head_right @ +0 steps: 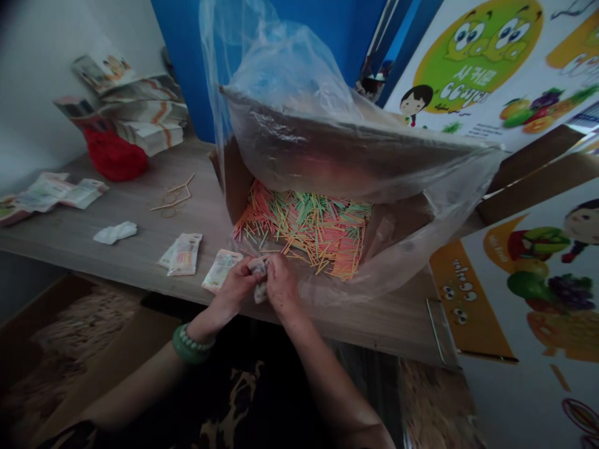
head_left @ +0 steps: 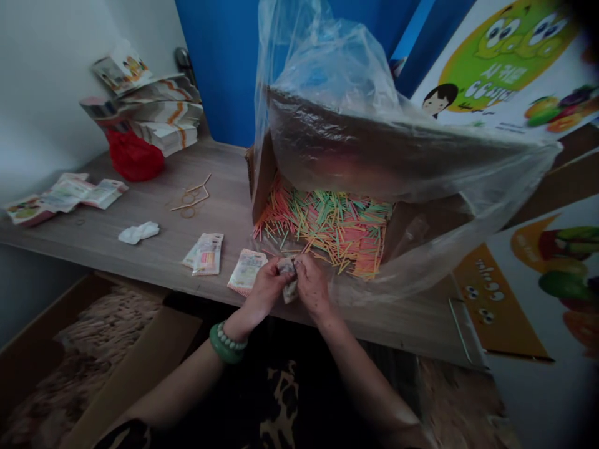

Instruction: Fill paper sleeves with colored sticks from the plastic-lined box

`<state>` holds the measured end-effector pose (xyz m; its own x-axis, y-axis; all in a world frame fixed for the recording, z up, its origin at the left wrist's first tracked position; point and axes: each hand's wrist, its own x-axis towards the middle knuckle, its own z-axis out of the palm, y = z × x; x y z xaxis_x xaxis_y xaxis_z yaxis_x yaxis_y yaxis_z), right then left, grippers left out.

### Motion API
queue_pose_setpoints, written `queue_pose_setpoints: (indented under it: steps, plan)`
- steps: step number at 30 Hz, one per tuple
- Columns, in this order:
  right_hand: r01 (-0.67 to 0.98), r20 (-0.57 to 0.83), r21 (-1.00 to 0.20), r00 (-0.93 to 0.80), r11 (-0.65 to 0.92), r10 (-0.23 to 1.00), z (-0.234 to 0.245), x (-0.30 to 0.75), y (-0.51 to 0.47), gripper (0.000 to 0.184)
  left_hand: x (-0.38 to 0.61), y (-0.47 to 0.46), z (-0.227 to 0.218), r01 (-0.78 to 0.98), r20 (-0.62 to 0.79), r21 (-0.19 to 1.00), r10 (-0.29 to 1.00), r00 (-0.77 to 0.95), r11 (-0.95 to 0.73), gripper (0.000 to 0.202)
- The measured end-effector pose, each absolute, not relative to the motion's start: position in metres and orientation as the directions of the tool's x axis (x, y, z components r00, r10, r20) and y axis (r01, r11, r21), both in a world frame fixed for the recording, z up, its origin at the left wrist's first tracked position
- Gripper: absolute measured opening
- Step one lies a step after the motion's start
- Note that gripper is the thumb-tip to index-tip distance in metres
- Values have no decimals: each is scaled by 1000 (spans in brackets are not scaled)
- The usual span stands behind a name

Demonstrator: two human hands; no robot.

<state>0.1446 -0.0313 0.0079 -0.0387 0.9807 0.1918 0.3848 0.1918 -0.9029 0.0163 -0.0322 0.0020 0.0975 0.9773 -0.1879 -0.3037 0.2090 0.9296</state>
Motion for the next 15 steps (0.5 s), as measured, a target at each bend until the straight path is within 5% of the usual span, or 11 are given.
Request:
queue_pose_setpoints:
  steps: [7, 15]
  plan:
    - [391, 237, -902, 85, 186, 968, -4, 139, -35, 18, 8, -40, -3, -450, -369, 780, 900, 231, 435, 36]
    - [322, 287, -910, 33, 262, 957, -13, 157, -28, 27, -11, -35, 15, -168, -280, 945, 959, 34, 282, 37]
